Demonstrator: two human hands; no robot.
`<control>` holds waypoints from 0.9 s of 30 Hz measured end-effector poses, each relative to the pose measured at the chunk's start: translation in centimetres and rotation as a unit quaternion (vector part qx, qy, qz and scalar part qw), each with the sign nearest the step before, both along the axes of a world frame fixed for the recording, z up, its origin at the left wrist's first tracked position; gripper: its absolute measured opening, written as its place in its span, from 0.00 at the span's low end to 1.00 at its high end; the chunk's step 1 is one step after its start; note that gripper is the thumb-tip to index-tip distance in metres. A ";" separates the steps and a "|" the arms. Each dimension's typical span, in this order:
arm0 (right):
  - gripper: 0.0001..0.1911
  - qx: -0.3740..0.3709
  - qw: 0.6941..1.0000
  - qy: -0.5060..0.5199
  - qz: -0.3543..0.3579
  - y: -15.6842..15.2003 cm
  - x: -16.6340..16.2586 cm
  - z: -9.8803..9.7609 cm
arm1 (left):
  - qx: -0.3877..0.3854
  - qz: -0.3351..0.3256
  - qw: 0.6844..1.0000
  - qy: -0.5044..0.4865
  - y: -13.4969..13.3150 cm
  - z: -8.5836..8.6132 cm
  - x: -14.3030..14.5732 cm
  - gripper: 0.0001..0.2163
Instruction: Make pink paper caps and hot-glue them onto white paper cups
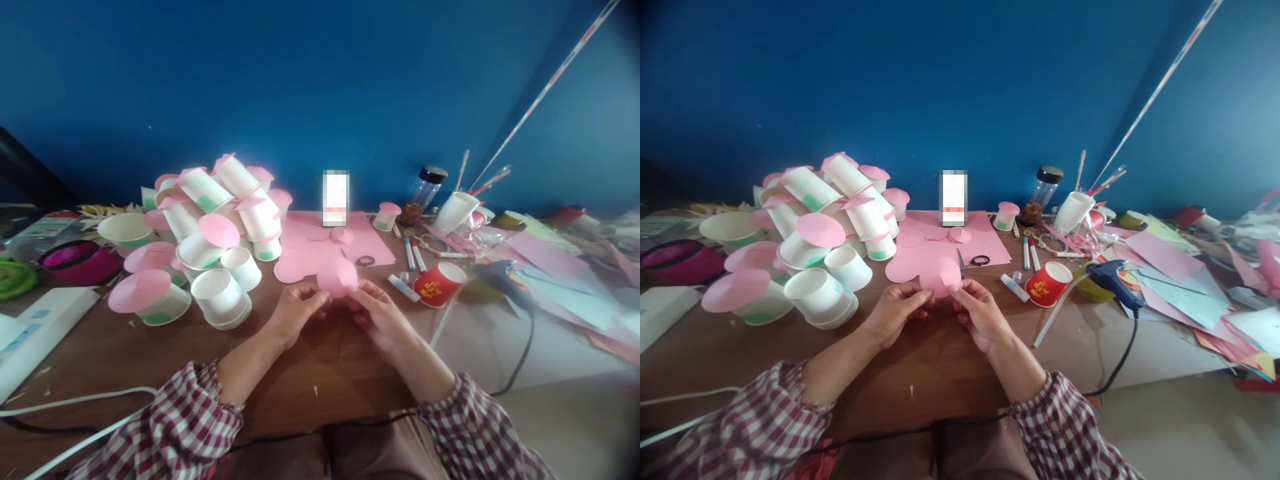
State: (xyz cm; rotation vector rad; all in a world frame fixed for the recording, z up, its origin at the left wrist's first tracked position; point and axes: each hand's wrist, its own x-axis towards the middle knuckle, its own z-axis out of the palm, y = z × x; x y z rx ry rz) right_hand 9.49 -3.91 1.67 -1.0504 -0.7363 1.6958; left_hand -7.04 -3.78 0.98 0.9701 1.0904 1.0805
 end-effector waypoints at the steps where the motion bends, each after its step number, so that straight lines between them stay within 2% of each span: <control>1: 0.13 -0.003 1.000 0.002 0.001 0.0 0.0 0.0 | 0.001 0.001 1.000 -0.001 0.0 -0.1 0.0 0.10; 16: 0.14 -0.015 0.999 0.042 0.003 0.2 -0.1 -0.6 | 0.012 0.023 1.000 0.004 0.0 -0.3 0.3 0.12; 23: 0.14 -0.005 0.999 0.047 0.013 0.2 -0.2 -0.6 | -0.017 -0.005 0.999 -0.049 -0.5 0.4 0.9 0.11; 27: 0.14 0.013 0.999 0.019 0.041 0.1 -0.1 -0.2 | -0.035 0.011 0.998 -0.051 -0.6 0.5 1.1 0.11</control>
